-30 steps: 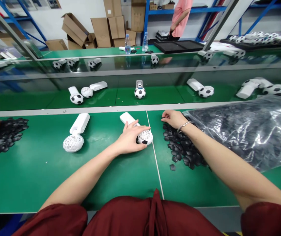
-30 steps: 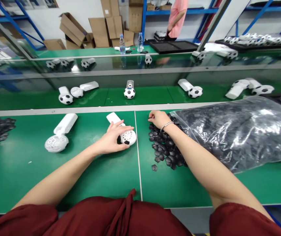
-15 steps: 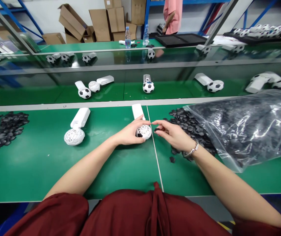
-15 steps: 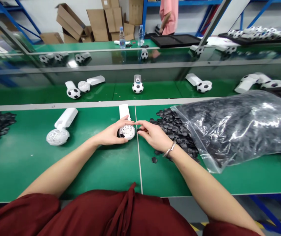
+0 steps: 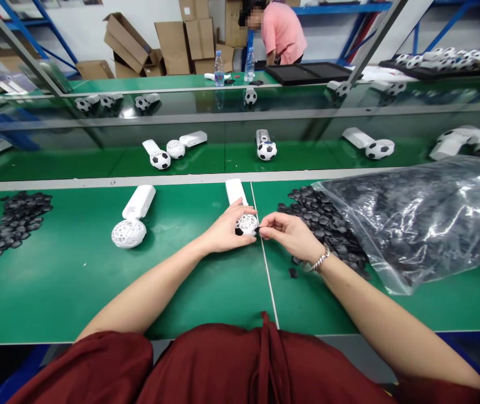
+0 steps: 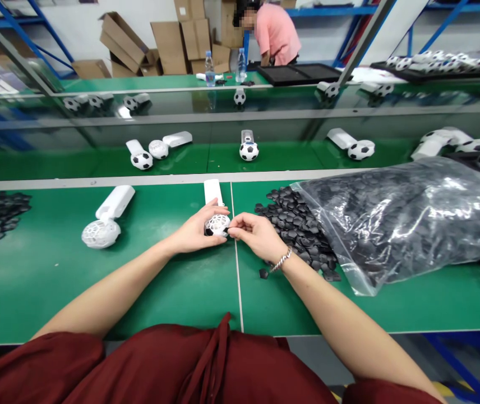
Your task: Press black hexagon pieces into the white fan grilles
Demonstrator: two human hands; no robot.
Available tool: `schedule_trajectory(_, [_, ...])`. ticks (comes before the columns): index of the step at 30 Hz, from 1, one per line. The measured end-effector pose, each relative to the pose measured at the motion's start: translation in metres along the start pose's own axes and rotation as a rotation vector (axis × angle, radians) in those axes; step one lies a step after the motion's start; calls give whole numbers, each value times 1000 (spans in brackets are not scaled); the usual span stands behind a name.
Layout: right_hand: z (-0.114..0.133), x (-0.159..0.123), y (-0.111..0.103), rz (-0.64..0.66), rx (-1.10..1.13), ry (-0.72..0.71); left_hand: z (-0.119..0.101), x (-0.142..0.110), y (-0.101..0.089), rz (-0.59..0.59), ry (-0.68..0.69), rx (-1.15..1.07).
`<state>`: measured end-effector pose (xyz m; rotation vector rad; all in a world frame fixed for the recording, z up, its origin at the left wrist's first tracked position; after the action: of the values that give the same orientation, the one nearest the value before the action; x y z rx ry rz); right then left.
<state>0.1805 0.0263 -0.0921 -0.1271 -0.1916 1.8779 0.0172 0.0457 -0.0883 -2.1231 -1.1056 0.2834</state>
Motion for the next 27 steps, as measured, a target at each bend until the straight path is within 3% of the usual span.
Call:
schedule_trajectory(18, [-9,19,3,67,61,92,-3,4,4,-35,-57,-23])
schedule_trajectory(21, [-10,28,-20,-26,-168,51,-5,4,2,-2,-74,2])
schedule_trajectory(24, [-12,39,-56,-226,-671,72,-6,3,0,7,-86,22])
schedule_trajectory(27, [-18,49,-74,-192,-969,153,-3,2,-1,30,-25,1])
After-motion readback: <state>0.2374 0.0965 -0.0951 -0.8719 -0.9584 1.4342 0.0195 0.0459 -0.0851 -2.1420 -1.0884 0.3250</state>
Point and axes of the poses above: each hand's wrist, its own x-axis towards the middle knuckle, its own y-axis out of the palm, z = x × y, the point moved 3 cm from there along x, towards the middle knuckle, and after that the axes turned 5 degrees about x, right-handed, at the moved point
